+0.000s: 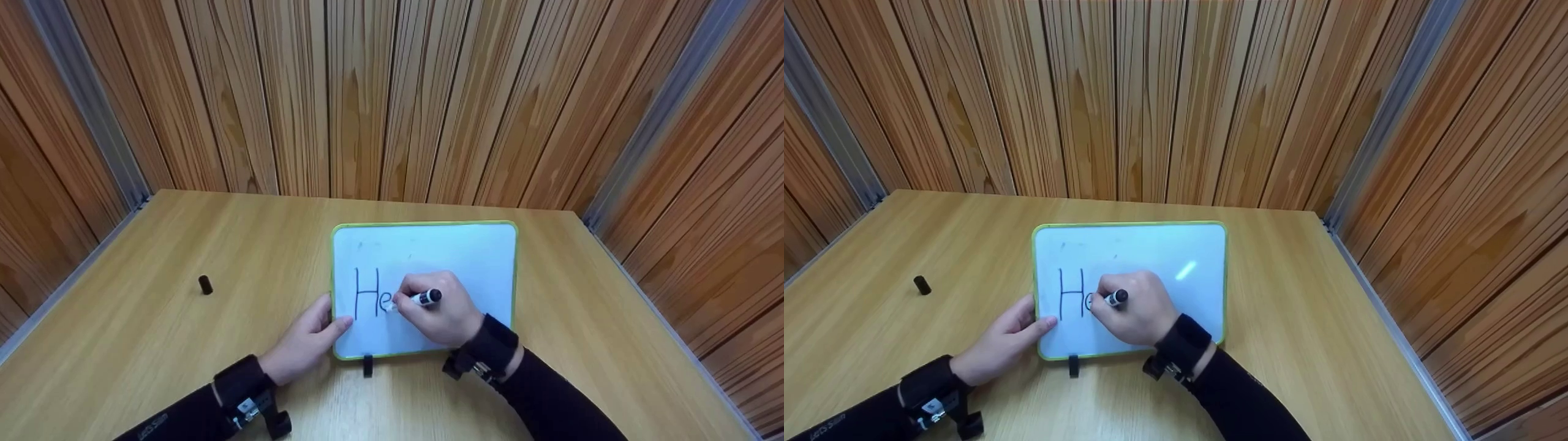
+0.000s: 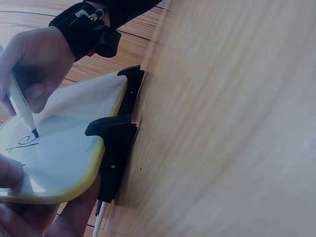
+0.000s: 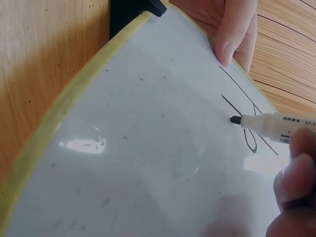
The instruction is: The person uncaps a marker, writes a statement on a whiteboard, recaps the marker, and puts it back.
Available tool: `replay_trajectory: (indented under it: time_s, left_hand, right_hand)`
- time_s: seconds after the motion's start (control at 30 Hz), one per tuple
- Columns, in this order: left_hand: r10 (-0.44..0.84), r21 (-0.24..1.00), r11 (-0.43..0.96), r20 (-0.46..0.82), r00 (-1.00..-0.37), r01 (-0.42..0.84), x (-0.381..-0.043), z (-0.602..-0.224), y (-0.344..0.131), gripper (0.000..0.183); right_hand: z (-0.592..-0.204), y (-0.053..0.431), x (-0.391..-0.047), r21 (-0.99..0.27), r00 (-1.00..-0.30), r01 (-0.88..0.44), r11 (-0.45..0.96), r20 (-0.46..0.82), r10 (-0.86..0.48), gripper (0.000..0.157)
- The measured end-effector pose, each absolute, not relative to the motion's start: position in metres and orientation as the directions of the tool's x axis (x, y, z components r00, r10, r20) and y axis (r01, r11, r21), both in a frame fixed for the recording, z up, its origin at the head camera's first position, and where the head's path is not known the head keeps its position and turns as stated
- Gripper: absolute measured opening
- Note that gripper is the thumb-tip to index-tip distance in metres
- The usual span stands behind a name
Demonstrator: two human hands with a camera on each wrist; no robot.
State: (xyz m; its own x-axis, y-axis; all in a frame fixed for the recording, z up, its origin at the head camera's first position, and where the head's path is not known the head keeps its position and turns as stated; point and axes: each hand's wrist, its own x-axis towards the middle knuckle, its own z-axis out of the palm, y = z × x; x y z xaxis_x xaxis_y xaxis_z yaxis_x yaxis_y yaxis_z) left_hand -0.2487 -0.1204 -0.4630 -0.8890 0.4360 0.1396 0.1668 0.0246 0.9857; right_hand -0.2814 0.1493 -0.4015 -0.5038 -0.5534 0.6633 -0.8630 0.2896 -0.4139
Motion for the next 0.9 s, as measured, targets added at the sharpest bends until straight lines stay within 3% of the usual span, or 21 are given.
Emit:
replay_trajectory:
  time_s: [0.43,0.7,0.9]
  left_hand:
    - [0.448,0.988,0.013,0.132,-0.884,0.154,-0.249,-0.462,-0.122,0.061]
    - [0.461,0.987,0.003,0.142,-0.876,0.162,-0.248,-0.463,-0.123,0.063]
    - [0.463,0.986,0.012,0.140,-0.875,0.164,-0.249,-0.463,-0.123,0.062]
  right_hand:
    - [-0.396,0.153,-0.280,-0.432,-0.560,-0.828,0.356,0.629,-0.539,0.025]
    - [-0.396,0.156,-0.286,-0.403,-0.503,-0.864,0.300,0.687,-0.525,0.027]
    - [-0.391,0.162,-0.289,-0.437,-0.504,-0.863,0.254,0.711,-0.490,0.025]
